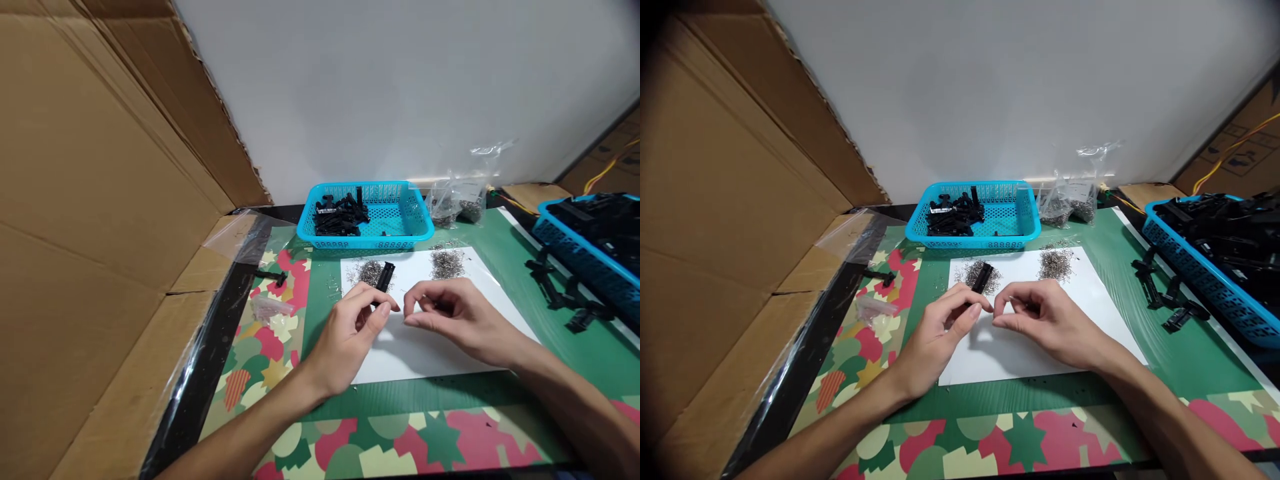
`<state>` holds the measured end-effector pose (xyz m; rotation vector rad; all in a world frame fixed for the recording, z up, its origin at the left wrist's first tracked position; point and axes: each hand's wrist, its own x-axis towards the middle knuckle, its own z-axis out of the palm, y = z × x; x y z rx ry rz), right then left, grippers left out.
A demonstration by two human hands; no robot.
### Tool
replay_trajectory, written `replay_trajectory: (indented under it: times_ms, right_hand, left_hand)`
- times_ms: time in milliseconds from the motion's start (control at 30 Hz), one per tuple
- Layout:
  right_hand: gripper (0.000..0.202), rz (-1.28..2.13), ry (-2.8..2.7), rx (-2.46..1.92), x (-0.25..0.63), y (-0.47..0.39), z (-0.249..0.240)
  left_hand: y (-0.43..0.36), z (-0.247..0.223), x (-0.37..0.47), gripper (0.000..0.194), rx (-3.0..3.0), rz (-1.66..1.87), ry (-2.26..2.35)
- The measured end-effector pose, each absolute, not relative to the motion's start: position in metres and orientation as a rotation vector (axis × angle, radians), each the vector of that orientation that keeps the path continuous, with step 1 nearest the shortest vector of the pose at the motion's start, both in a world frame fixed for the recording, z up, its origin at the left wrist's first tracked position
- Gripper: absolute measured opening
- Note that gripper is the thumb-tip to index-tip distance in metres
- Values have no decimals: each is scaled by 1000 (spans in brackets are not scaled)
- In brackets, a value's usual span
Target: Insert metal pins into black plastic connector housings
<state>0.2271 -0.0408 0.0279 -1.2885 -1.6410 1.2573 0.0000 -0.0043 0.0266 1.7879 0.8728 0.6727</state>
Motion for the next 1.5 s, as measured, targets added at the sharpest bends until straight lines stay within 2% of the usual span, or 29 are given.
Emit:
replay_trajectory:
  times_ms: [300,533,633,800,1067,1500]
  right_hand:
    - [30,1026,-1604,-1307,223,-39,22]
    - [26,430,-1666,-1422,211,-44,16]
    - [24,347,-1703,-1391,210,-47,13]
    - [22,452,-1622,-1389,211,-47,15]
    - [26,1055,-1184,-1247,213,-38,7]
    - [18,890,-1296,-1305,196,-42,9]
  left_hand:
    - [-10,21,1,22,1728,689,836]
    - [-11,27,2,29,1572,706,850]
    - [-12,28,2,31,1528,718,842]
    - [-12,26,1,28,1613,702,836]
    - [-11,22,5,25,1596,746,865]
    - [-13,25,6,25,1664,829,936]
